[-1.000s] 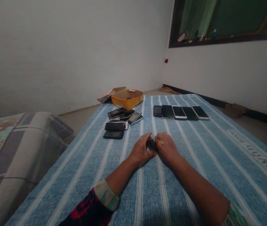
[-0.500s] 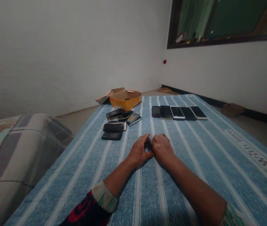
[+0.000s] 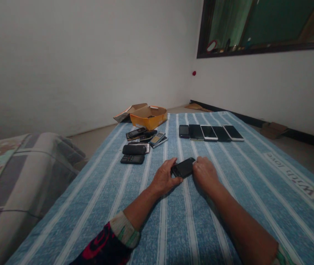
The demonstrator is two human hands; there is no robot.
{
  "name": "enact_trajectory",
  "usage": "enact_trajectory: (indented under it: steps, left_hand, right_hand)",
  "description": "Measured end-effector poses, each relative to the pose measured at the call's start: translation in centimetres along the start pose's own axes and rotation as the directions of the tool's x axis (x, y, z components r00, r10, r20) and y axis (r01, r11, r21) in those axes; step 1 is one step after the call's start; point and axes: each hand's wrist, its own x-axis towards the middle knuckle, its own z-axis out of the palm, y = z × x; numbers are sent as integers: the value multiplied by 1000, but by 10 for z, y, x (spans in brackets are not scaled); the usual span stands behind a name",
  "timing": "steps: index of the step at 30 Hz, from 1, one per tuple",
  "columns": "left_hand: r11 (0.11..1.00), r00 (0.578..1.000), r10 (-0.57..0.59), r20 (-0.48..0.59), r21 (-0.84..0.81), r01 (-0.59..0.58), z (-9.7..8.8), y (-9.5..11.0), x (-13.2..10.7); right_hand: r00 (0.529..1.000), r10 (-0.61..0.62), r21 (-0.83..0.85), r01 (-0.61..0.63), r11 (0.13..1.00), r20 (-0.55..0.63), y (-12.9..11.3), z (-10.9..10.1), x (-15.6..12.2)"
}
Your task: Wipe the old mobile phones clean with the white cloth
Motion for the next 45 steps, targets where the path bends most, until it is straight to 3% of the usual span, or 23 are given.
enact_trajectory:
  steps: [5,15,20,26,33,39,45]
  left_hand:
    - [1000,1000,-6,15,26,6,0,0,0]
    - [1000,1000,2,5,13,-2,1,-3,0]
    - [1000,1000,-6,9,14,6,1,-4,0]
    - [1000,1000,0,4,5,0,3,-6,0]
    - [1000,1000,15,16,26,-15,1,-6,-1]
    - [999,999,26,26,26,-27,1,-4,-1]
    - [998,999,39,26,52,-40,0,-3,0]
  right_hand:
    - [999,-19,-25,20,999,29,1,-3,-12]
    - [999,-9,-25,10,1000,40,1,-3,-9]
    - [998,-47,-15,47,999,31,-18,-6,-17]
    - [978,-210,78,207,975,23,-42,-8,-27]
    - [998,-46,16,45,999,50,-16,-8,-21]
    - [980,-187,67,182,981,69,-26,-10,-24]
    - [988,-149,63,146,987,46,-22,-9,-25]
